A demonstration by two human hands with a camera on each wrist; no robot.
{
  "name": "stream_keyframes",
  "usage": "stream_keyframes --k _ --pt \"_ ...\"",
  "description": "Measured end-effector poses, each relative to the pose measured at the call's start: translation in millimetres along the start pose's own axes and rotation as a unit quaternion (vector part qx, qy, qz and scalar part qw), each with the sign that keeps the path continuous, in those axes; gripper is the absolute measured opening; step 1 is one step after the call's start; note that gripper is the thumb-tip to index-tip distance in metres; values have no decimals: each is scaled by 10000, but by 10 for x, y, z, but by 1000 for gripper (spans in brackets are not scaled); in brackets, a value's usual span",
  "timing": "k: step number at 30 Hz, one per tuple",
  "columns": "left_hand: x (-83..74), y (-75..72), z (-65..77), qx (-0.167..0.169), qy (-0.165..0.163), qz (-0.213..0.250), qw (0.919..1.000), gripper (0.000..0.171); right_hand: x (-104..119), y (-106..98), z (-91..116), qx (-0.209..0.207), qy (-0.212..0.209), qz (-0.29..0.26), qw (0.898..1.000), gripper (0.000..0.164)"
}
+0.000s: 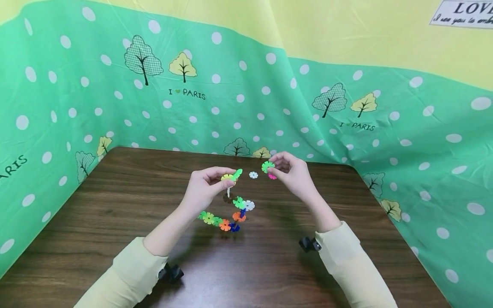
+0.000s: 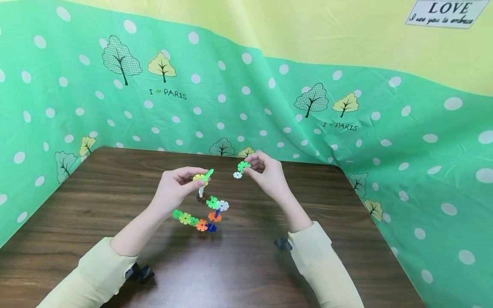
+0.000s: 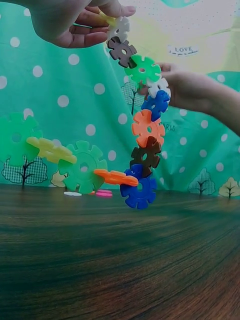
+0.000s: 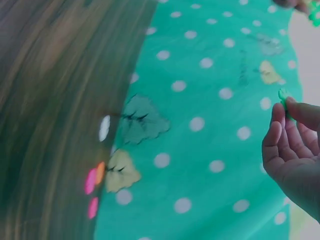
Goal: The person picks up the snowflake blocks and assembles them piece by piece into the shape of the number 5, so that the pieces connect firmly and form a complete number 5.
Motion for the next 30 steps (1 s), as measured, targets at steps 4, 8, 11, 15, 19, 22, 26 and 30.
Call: stream_keyframes --k 4,8,11,15,19,22,26,30 --pt "-11 15 -1 30 0 14 10000 26 207 -20 91 -192 -82 -347 9992 24" --pt "-17 23 -4 47 -3 -15 10000 26 513 -34 186 -334 -159 -685 9970 23" --pt "-29 31 -7 86 13 -28 10000 26 717 -30 247 -441 -296 -875 9947 22" --pt "-44 51 -7 158 28 -16 9999 25 773 15 270 -514 -603 -1072 9911 20" --pt "-44 64 -6 195 21 11 9998 23 684 91 251 -539 -813 -1230 9876 21" --pt "-39 74 -4 219 32 21 9998 23 655 131 245 -542 -956 -1340 9849 21" --pt "-30 83 -6 252 78 33 9996 23 669 164 244 -517 -1058 -1409 9830 20" --pt "-31 85 -4 246 65 45 9997 22 687 189 250 -520 -1042 -1337 9842 19"
Point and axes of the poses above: each hand's wrist, its own z-axis away from the middle knuckle, its own y-axis out of the palm, x = y × z, the point moved 1 cm from there along -z, towards the middle knuckle, and after that the axes turned 2 degrees about z, right-handed, at the moved point
